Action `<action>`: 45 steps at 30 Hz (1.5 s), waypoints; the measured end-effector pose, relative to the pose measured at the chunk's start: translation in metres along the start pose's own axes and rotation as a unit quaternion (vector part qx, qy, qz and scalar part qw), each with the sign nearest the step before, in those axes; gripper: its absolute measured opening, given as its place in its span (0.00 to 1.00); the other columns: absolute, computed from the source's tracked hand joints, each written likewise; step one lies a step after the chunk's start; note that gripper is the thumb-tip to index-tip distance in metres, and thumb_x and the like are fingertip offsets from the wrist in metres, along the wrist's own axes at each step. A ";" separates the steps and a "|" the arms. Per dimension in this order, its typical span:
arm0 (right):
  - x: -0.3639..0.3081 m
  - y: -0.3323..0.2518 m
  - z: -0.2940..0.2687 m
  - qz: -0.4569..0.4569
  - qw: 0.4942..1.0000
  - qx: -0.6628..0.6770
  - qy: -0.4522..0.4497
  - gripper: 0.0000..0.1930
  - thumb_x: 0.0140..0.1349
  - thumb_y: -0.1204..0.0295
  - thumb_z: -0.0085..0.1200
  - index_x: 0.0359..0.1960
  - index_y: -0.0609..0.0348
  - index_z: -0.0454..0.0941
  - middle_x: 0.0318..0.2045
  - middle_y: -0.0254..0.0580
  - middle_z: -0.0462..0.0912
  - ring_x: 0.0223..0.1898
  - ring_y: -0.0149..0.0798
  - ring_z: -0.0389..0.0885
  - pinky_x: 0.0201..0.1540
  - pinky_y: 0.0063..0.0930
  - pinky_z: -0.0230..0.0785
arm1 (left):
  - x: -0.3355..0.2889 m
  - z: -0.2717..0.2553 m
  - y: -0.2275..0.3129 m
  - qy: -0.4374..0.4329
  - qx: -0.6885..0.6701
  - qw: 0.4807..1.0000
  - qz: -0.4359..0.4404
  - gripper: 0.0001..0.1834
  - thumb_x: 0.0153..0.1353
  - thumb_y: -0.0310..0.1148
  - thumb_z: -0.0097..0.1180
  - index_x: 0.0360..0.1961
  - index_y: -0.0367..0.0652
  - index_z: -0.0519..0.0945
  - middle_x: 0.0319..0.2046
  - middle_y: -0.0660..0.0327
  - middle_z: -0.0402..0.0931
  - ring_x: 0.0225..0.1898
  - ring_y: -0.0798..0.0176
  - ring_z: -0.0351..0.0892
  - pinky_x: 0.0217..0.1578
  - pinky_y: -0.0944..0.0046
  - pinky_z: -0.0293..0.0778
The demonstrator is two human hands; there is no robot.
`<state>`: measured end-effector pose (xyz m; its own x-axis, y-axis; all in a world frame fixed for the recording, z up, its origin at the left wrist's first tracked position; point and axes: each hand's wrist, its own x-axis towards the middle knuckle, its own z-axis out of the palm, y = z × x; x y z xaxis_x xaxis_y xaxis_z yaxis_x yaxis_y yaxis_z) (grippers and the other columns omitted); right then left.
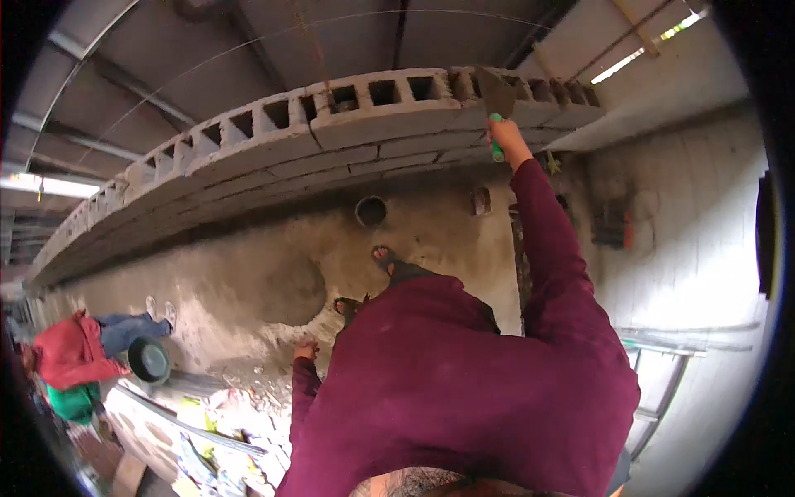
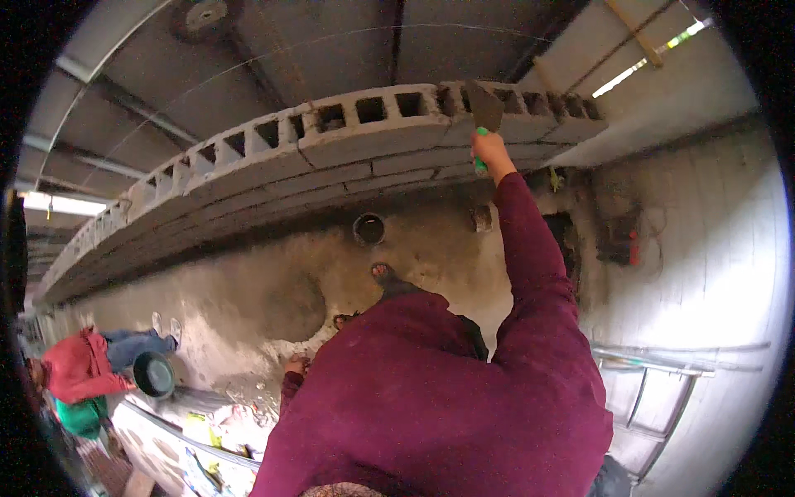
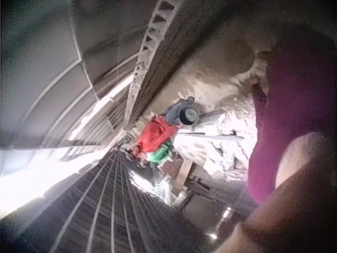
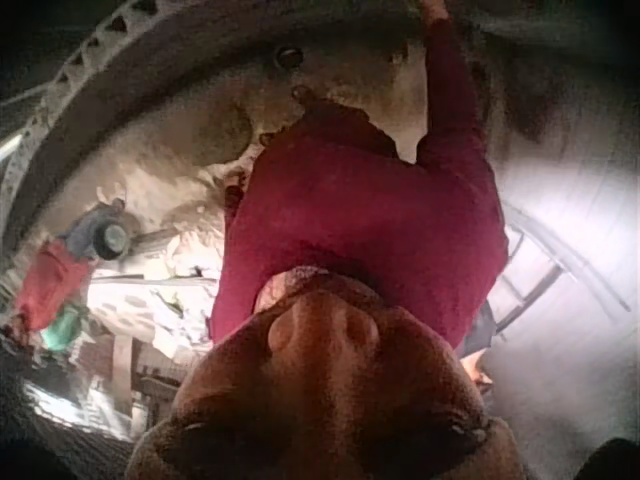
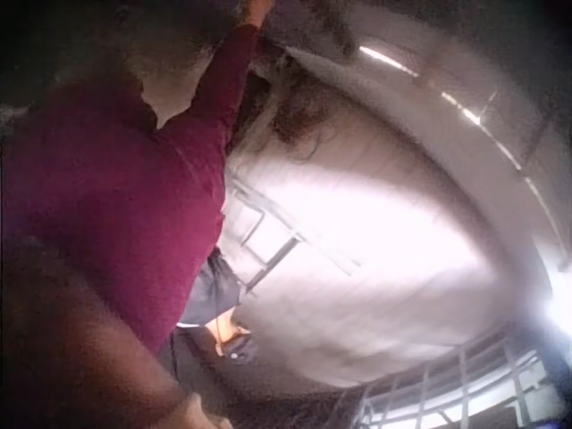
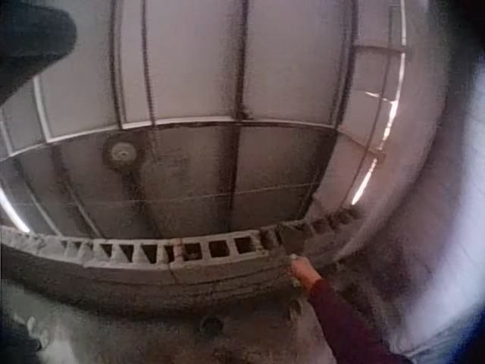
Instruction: The person scoops wet cement from a pile on the floor using a trowel and applies it to the top of a partially built hollow block wall. They spread the cement along the joints and surface of the blocks to secure them.
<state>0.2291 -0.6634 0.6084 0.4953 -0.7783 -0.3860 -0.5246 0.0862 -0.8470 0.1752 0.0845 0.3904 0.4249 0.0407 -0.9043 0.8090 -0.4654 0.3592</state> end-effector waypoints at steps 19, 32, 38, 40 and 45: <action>-0.242 0.029 0.268 0.221 0.857 0.160 -0.437 0.16 0.65 0.62 0.46 0.20 0.47 0.58 0.14 0.26 0.58 0.15 0.26 0.57 0.22 0.25 0.56 | -0.060 0.045 -0.083 0.162 0.144 0.975 0.042 0.18 0.50 0.40 0.48 0.41 0.45 0.79 0.39 0.48 0.77 0.44 0.46 0.75 0.45 0.54 0.70; -0.196 0.047 0.406 -0.217 0.714 -0.251 -0.616 0.13 0.55 0.63 0.57 0.20 0.57 0.71 0.13 0.33 0.70 0.15 0.32 0.69 0.19 0.30 0.61 | -0.084 0.119 -0.202 0.234 -0.096 0.965 -0.062 0.16 0.49 0.41 0.49 0.36 0.47 0.81 0.38 0.51 0.78 0.43 0.47 0.76 0.45 0.53 0.71; -0.092 0.126 0.362 -0.530 0.465 -0.544 -0.455 0.20 0.54 0.58 0.56 0.24 0.68 0.74 0.18 0.49 0.77 0.22 0.50 0.77 0.26 0.40 0.67 | -0.019 0.170 -0.301 0.355 -0.002 0.934 0.041 0.24 0.61 0.50 0.38 0.34 0.40 0.78 0.41 0.50 0.76 0.43 0.46 0.74 0.44 0.52 0.68; -0.090 0.128 0.326 -0.433 0.469 -0.628 -0.445 0.21 0.55 0.57 0.55 0.26 0.69 0.75 0.22 0.53 0.78 0.25 0.51 0.78 0.27 0.40 0.68 | -0.015 0.149 -0.305 0.306 -0.038 0.951 0.041 0.24 0.61 0.51 0.40 0.40 0.41 0.78 0.44 0.47 0.75 0.47 0.45 0.72 0.48 0.52 0.65; -0.056 0.109 0.311 -0.226 0.456 -0.749 -0.424 0.18 0.58 0.63 0.50 0.44 0.63 0.74 0.34 0.54 0.79 0.34 0.49 0.78 0.34 0.39 0.71 | -0.017 0.078 -0.273 0.077 -0.087 0.993 -0.002 0.24 0.61 0.51 0.41 0.44 0.43 0.78 0.50 0.48 0.71 0.52 0.48 0.69 0.51 0.53 0.64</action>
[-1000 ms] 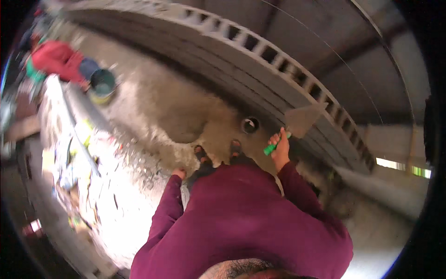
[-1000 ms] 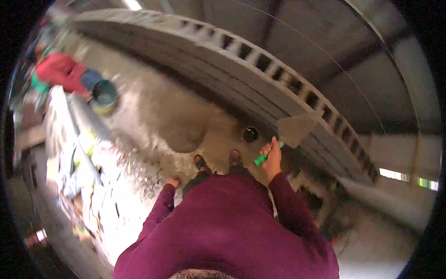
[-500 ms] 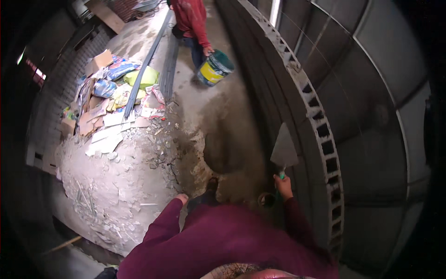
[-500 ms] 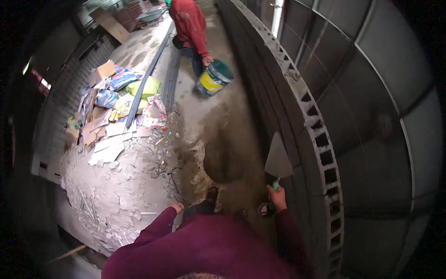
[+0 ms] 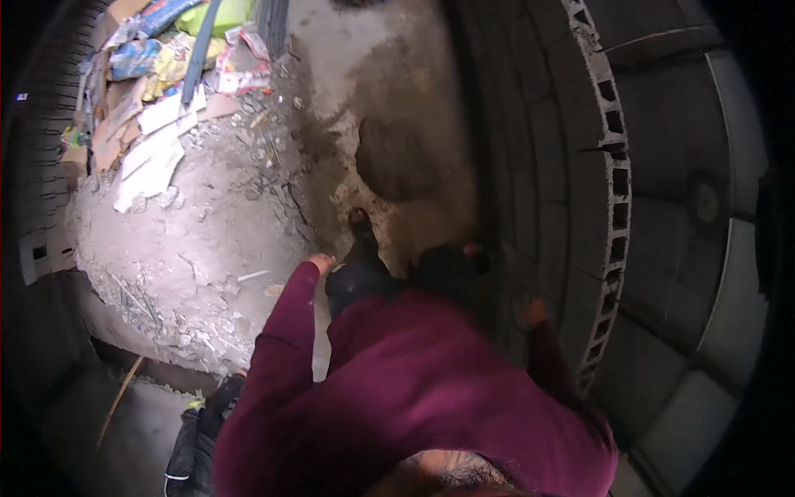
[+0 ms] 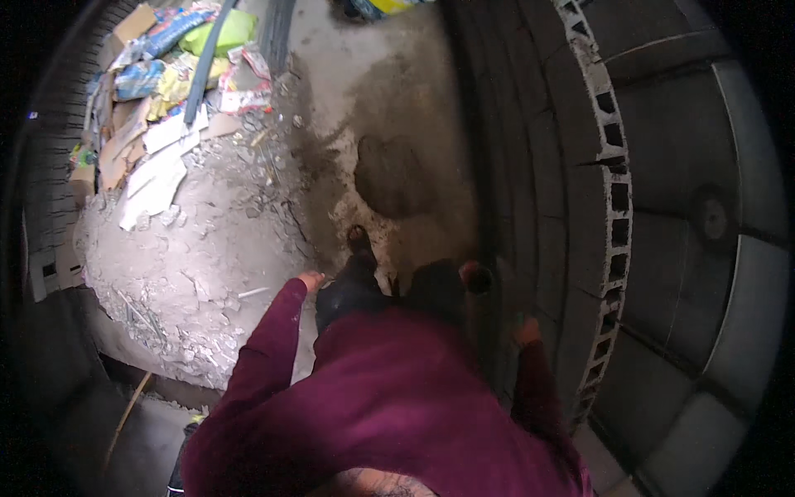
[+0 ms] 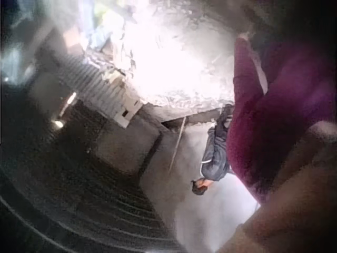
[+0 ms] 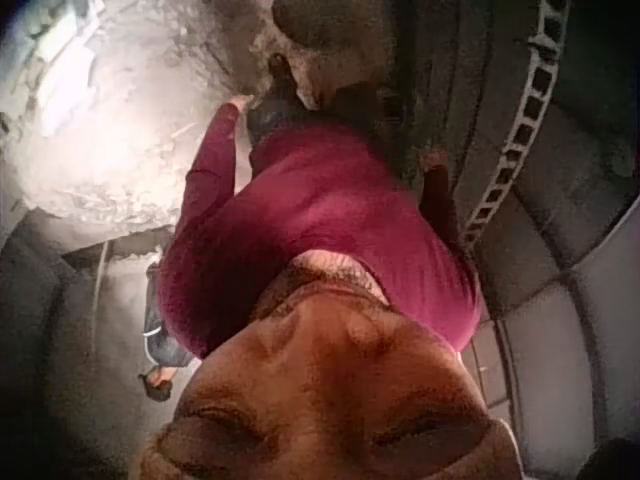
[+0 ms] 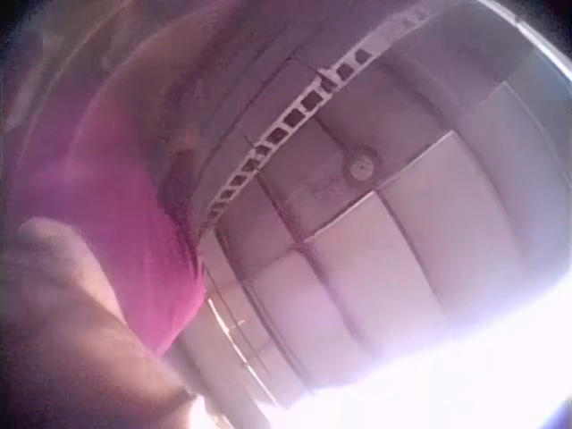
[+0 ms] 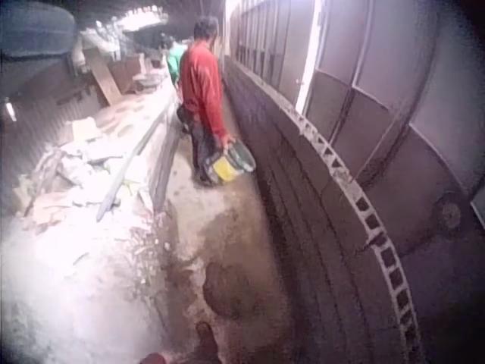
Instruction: The person scoops wet cement from a pile on the floor using a trowel and applies it to the top of a partially built hollow block wall. They spread the cement along the joints and surface of the blocks to secure them.
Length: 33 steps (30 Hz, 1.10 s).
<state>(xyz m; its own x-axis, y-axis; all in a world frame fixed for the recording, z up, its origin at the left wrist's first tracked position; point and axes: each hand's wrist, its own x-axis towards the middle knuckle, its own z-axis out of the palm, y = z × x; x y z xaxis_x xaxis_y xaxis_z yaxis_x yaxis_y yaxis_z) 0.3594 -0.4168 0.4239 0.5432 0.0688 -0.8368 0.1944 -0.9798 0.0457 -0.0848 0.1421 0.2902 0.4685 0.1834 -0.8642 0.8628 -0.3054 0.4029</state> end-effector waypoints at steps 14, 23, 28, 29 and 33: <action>0.407 -0.321 0.088 -0.068 0.997 0.022 -0.018 0.20 0.59 0.57 0.50 0.39 0.65 0.73 0.26 0.43 0.76 0.23 0.38 0.73 0.26 0.34 0.66 | 0.130 0.131 0.065 0.042 -0.125 0.959 -0.253 0.43 0.48 0.56 0.58 0.60 0.41 0.61 0.57 0.44 0.61 0.59 0.44 0.60 0.58 0.53 0.60; 0.564 -0.274 0.172 -0.072 0.984 0.159 -0.028 0.23 0.53 0.56 0.53 0.32 0.71 0.76 0.30 0.60 0.79 0.35 0.59 0.78 0.34 0.45 0.70 | 0.136 0.186 0.075 0.144 -0.151 0.944 -0.256 0.23 0.50 0.38 0.57 0.47 0.39 0.72 0.53 0.44 0.63 0.56 0.43 0.61 0.57 0.51 0.58; 0.599 -0.329 0.248 -0.084 0.985 0.146 -0.047 0.20 0.58 0.56 0.49 0.22 0.64 0.73 0.17 0.38 0.71 0.22 0.36 0.71 0.28 0.40 0.64 | 0.147 0.194 0.083 0.132 -0.115 0.949 -0.262 0.22 0.48 0.38 0.57 0.44 0.40 0.73 0.57 0.44 0.59 0.57 0.40 0.58 0.58 0.48 0.56; 0.610 -0.349 0.267 -0.127 0.980 0.145 -0.037 0.20 0.58 0.56 0.49 0.22 0.64 0.73 0.16 0.37 0.70 0.20 0.35 0.70 0.27 0.38 0.63 | 0.147 0.195 0.085 0.127 -0.116 0.949 -0.266 0.22 0.47 0.37 0.57 0.44 0.40 0.73 0.57 0.44 0.60 0.57 0.40 0.58 0.58 0.48 0.56; 0.572 -0.429 0.256 -0.120 0.939 0.294 -0.134 0.15 0.58 0.62 0.51 0.21 0.61 0.72 0.15 0.40 0.72 0.20 0.37 0.73 0.27 0.35 0.66 | 0.148 0.196 0.086 0.137 -0.107 0.949 -0.262 0.21 0.47 0.37 0.57 0.43 0.40 0.74 0.56 0.44 0.61 0.57 0.40 0.58 0.57 0.48 0.56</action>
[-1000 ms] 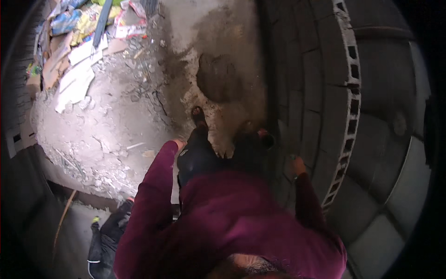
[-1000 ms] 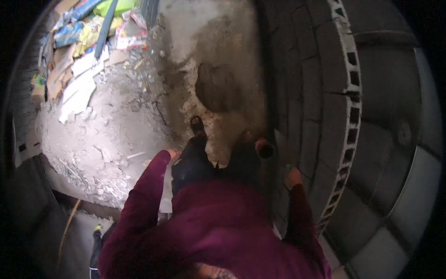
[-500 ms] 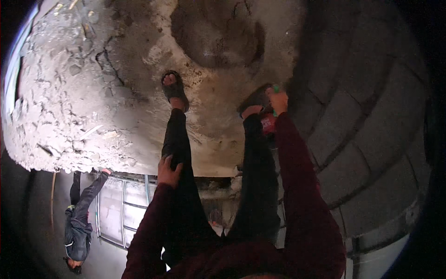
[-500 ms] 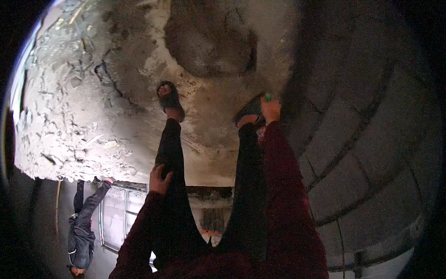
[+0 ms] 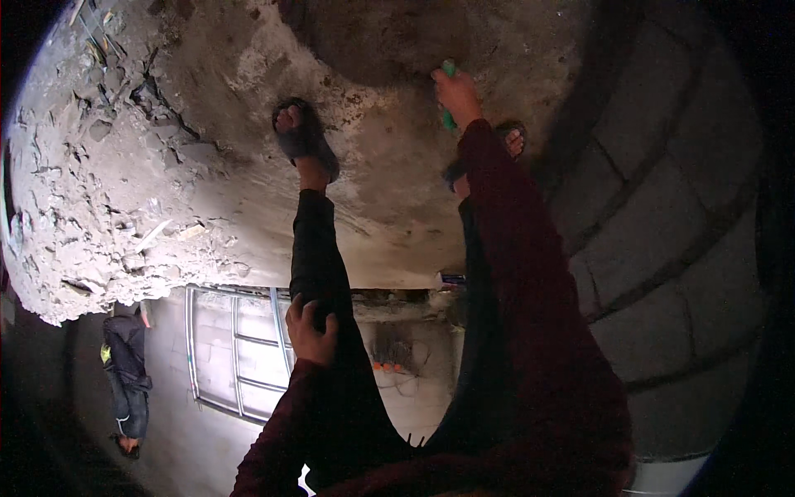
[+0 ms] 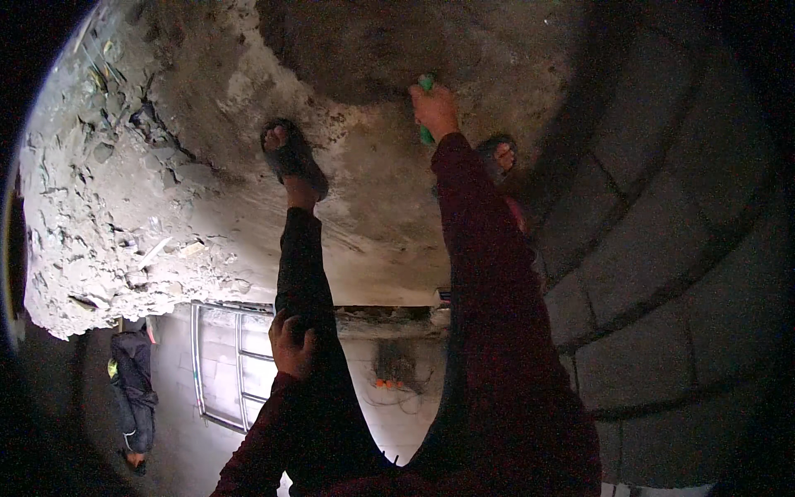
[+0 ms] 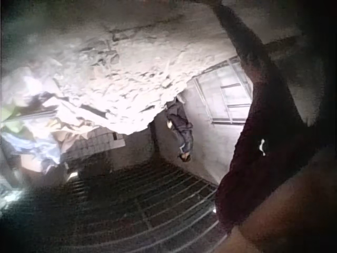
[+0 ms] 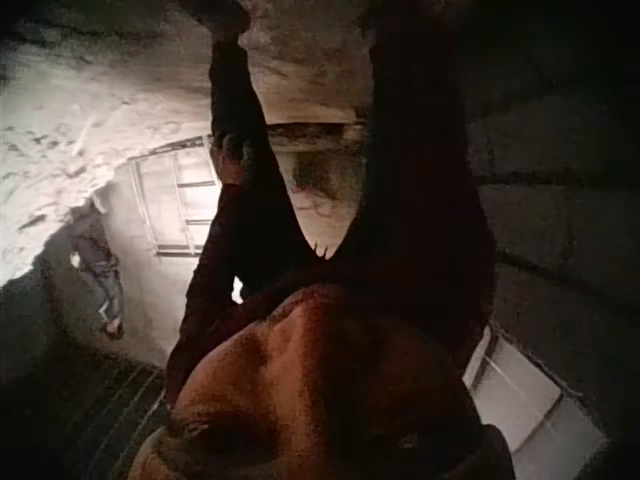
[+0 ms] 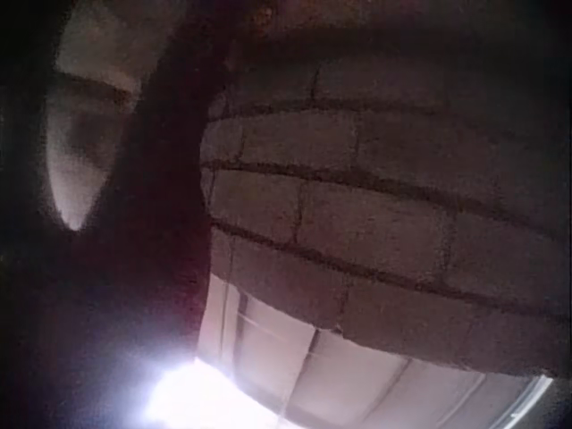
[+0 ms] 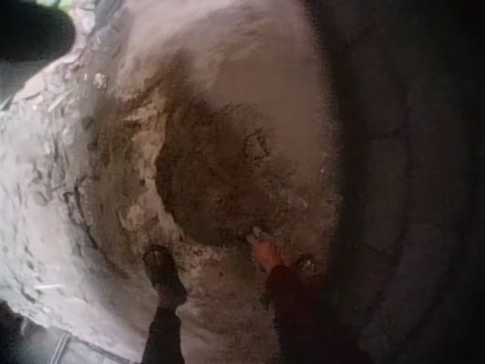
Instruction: The person scoops wet cement from a pile on the floor using a trowel and applies it to the top of a partially built hollow block wall. They spread the cement along the joints and surface of the blocks to secure them.
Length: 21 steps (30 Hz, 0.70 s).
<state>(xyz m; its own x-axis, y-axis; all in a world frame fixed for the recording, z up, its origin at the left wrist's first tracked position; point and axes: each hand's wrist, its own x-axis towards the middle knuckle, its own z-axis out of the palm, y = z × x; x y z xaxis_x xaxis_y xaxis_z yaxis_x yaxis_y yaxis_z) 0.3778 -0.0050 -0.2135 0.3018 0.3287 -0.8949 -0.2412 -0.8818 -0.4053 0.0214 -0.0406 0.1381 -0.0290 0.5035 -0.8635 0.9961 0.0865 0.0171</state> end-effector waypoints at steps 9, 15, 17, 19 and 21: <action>-0.037 -0.007 -0.027 0.013 1.000 0.006 -0.026 0.14 0.57 0.63 0.52 0.21 0.61 0.71 0.15 0.37 0.73 0.17 0.33 0.71 0.22 0.34 0.64 | 0.004 -0.015 0.015 -0.023 0.008 1.000 -0.011 0.20 0.49 0.37 0.57 0.43 0.39 0.73 0.54 0.45 0.63 0.55 0.42 0.61 0.56 0.50 0.58; -0.108 -0.023 -0.053 -0.031 0.999 -0.027 0.019 0.16 0.58 0.60 0.51 0.31 0.63 0.76 0.22 0.40 0.77 0.23 0.34 0.75 0.29 0.34 0.67 | 0.010 -0.055 0.037 0.010 0.014 0.999 0.033 0.21 0.49 0.38 0.56 0.44 0.40 0.73 0.54 0.45 0.63 0.57 0.43 0.61 0.56 0.50 0.59; -0.153 -0.052 -0.074 -0.006 0.998 -0.045 -0.052 0.19 0.59 0.57 0.50 0.37 0.64 0.76 0.29 0.43 0.78 0.28 0.36 0.77 0.33 0.33 0.69 | 0.018 -0.065 0.039 0.045 0.029 0.997 0.057 0.21 0.49 0.37 0.55 0.44 0.40 0.74 0.54 0.45 0.64 0.56 0.43 0.62 0.55 0.50 0.60; -0.212 -0.075 -0.090 -0.036 0.998 0.000 -0.044 0.23 0.59 0.54 0.48 0.42 0.65 0.74 0.34 0.47 0.78 0.33 0.40 0.77 0.37 0.34 0.69 | 0.020 -0.067 0.030 0.088 0.031 0.992 0.090 0.21 0.48 0.37 0.55 0.43 0.39 0.74 0.53 0.44 0.65 0.56 0.43 0.63 0.53 0.49 0.62; -0.266 -0.091 -0.109 -0.036 0.993 -0.103 -0.039 0.23 0.61 0.54 0.43 0.45 0.63 0.71 0.34 0.53 0.78 0.40 0.45 0.76 0.43 0.41 0.68 | 0.021 -0.067 0.013 0.104 0.103 0.981 0.125 0.19 0.47 0.37 0.54 0.40 0.38 0.76 0.48 0.44 0.69 0.50 0.42 0.68 0.50 0.48 0.65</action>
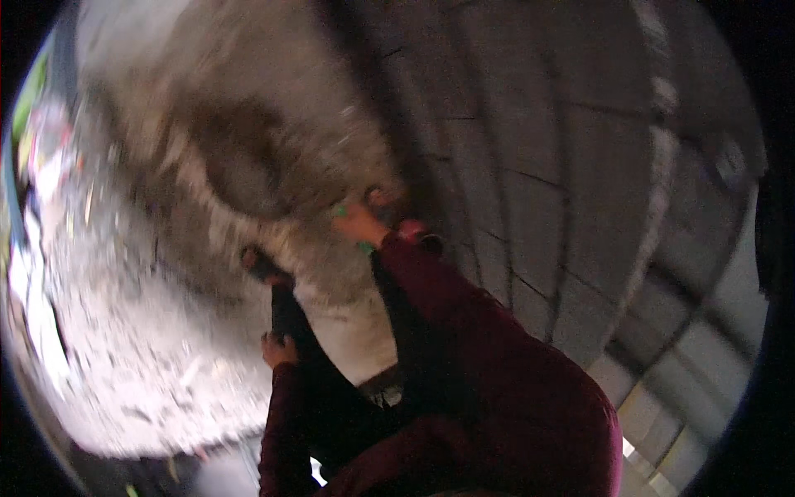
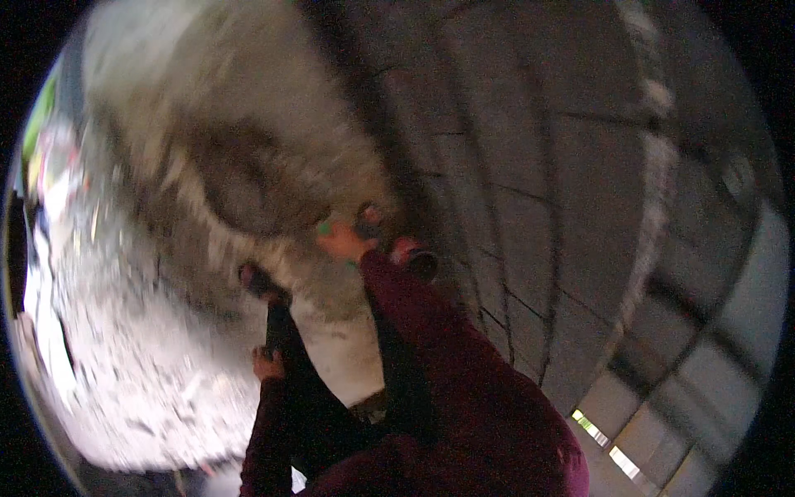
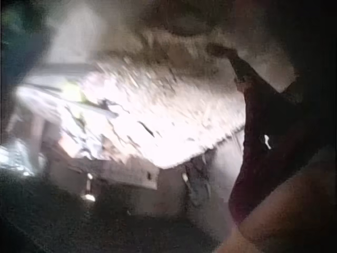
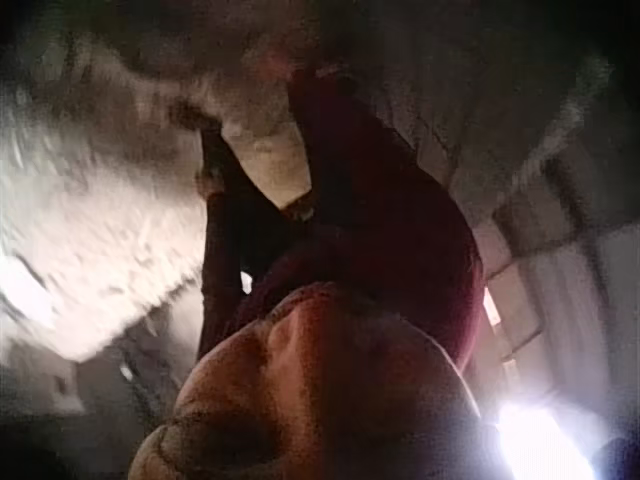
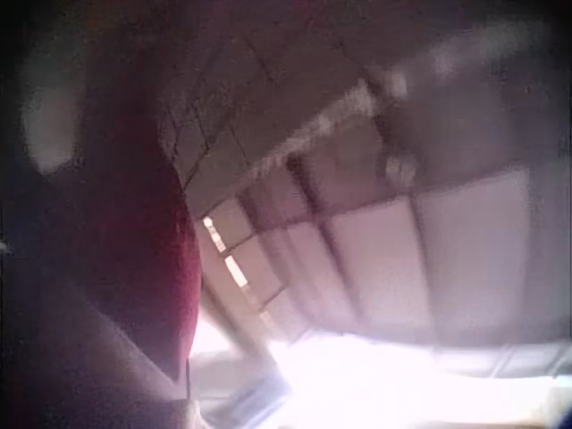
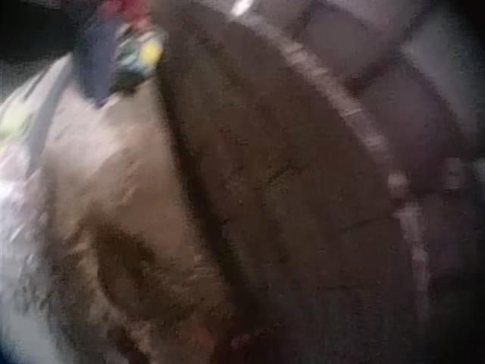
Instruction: The person scoops wet cement from a pile on the floor using a trowel and applies it to the top of a partially built hollow block wall. They spread the cement along the joints and surface of the blocks to secure them.
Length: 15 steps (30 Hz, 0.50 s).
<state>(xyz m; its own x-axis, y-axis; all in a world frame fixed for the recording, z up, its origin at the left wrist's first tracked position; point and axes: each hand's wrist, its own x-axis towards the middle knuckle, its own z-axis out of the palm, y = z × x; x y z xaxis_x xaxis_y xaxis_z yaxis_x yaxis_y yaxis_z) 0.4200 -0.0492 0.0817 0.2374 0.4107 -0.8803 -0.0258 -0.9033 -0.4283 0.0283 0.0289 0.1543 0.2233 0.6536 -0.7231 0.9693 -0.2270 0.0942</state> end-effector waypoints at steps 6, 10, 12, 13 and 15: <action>-0.198 -0.048 -0.054 -0.168 0.974 0.050 0.146 0.19 0.59 0.58 0.47 0.22 0.64 0.70 0.16 0.38 0.73 0.14 0.33 0.72 0.18 0.33 0.65 | 0.007 -0.056 -0.002 -0.078 0.001 0.994 0.077 0.24 0.50 0.43 0.56 0.45 0.37 0.74 0.46 0.44 0.70 0.49 0.43 0.69 0.50 0.50 0.66; -0.318 -0.060 -0.082 -0.082 0.945 0.305 0.087 0.12 0.58 0.66 0.50 0.24 0.63 0.73 0.15 0.33 0.72 0.14 0.27 0.69 0.15 0.25 0.61 | 0.012 -0.119 0.014 -0.020 0.038 0.984 0.173 0.29 0.49 0.44 0.56 0.49 0.34 0.72 0.48 0.42 0.69 0.52 0.43 0.68 0.52 0.53 0.65; -0.378 -0.071 -0.093 -0.074 0.910 0.392 0.118 0.11 0.57 0.67 0.52 0.26 0.64 0.73 0.14 0.33 0.70 0.12 0.25 0.66 0.13 0.22 0.58 | 0.002 -0.166 0.028 -0.041 -0.006 0.979 0.200 0.26 0.49 0.43 0.55 0.45 0.34 0.75 0.42 0.41 0.73 0.47 0.42 0.71 0.49 0.52 0.67; -0.414 -0.081 -0.105 -0.073 0.898 0.411 0.138 0.10 0.56 0.68 0.52 0.26 0.64 0.73 0.14 0.33 0.69 0.12 0.24 0.65 0.12 0.21 0.57 | 0.001 -0.184 0.028 -0.040 0.001 0.976 0.216 0.25 0.49 0.43 0.55 0.44 0.34 0.75 0.40 0.42 0.74 0.46 0.42 0.72 0.48 0.52 0.67; -0.448 -0.077 -0.096 -0.063 0.877 0.452 0.149 0.09 0.56 0.69 0.52 0.27 0.63 0.73 0.15 0.32 0.69 0.10 0.24 0.63 0.11 0.21 0.56 | 0.020 -0.221 0.002 -0.047 0.012 0.966 0.254 0.23 0.49 0.43 0.55 0.41 0.35 0.77 0.37 0.42 0.76 0.44 0.42 0.73 0.47 0.51 0.67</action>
<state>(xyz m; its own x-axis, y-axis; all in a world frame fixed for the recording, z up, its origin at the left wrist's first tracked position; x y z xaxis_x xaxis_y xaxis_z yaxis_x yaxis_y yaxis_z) 0.4091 -0.1757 0.5287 0.5332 0.3289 -0.7794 -0.7081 -0.3305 -0.6239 0.0574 0.2009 0.2917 0.6582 0.3859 -0.6465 0.7344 -0.5180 0.4386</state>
